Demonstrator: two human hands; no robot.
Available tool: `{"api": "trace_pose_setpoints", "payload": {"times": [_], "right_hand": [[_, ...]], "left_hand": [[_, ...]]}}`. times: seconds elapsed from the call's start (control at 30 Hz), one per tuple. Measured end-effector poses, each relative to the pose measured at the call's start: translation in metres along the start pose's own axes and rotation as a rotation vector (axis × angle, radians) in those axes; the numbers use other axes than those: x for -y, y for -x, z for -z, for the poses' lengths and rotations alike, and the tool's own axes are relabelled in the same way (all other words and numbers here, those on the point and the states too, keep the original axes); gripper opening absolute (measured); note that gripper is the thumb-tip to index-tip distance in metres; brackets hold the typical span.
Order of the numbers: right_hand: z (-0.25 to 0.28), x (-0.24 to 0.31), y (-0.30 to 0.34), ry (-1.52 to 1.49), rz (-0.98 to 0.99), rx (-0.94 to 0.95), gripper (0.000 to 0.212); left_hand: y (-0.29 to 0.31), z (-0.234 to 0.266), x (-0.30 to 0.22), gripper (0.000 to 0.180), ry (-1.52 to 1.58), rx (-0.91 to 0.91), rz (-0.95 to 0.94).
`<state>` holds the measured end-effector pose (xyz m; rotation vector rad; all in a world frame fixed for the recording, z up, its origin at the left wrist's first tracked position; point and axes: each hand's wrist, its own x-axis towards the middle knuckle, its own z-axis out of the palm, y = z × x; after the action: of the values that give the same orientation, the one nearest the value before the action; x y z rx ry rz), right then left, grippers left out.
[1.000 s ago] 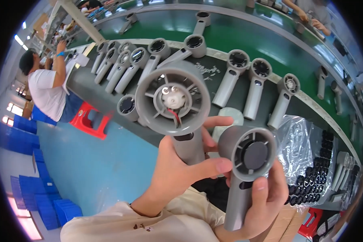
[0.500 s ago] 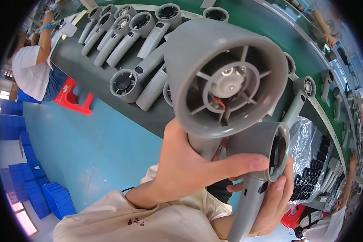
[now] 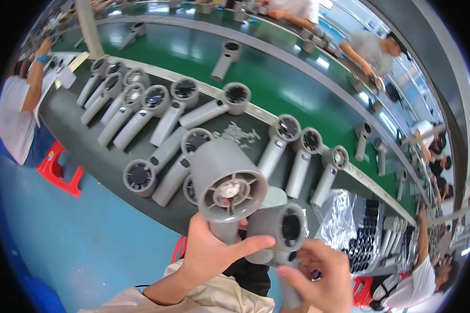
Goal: The person assembles handheld fans by picking up fan bodies, inserting internal components, pressing round caps into the fan housings by hand, and placing the assembled fans onto the conveyor belt.
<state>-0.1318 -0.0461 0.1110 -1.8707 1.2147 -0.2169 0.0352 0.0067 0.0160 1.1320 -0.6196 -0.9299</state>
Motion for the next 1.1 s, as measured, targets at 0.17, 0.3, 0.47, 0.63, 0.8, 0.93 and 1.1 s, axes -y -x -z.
{"api": "trace_pose_setpoints", "payload": {"times": [0.17,0.3,0.47,0.63,0.8,0.93,1.1], "right_hand": [[0.052,-0.003,-0.063,0.193,0.248,-0.268,0.029],[0.096,-0.007,-0.219,0.307,0.394,-0.352,0.039],[0.125,-0.057,-0.384,0.632,0.227,-0.511,0.052],[0.12,-0.09,-0.404,0.49,0.125,-0.474,0.054],[0.131,-0.082,-0.349,0.729,0.535,-0.587,0.042],[0.046,-0.009,-0.226,0.428,0.554,-0.251,0.01],[-0.045,-0.02,-0.174,0.529,0.845,-0.087,0.02]], "left_hand": [[-0.009,0.021,-0.008,0.032,0.259,0.153,0.157],[-0.005,0.03,-0.004,0.047,0.388,0.212,0.139],[0.012,0.036,-0.005,0.059,0.324,0.255,0.224],[0.014,0.038,0.001,0.064,0.32,0.246,0.392],[0.007,0.045,0.003,0.058,0.349,0.201,0.436],[0.001,0.064,0.003,0.053,0.322,0.111,0.383],[-0.009,0.054,0.003,0.051,0.336,0.131,0.375]]}}
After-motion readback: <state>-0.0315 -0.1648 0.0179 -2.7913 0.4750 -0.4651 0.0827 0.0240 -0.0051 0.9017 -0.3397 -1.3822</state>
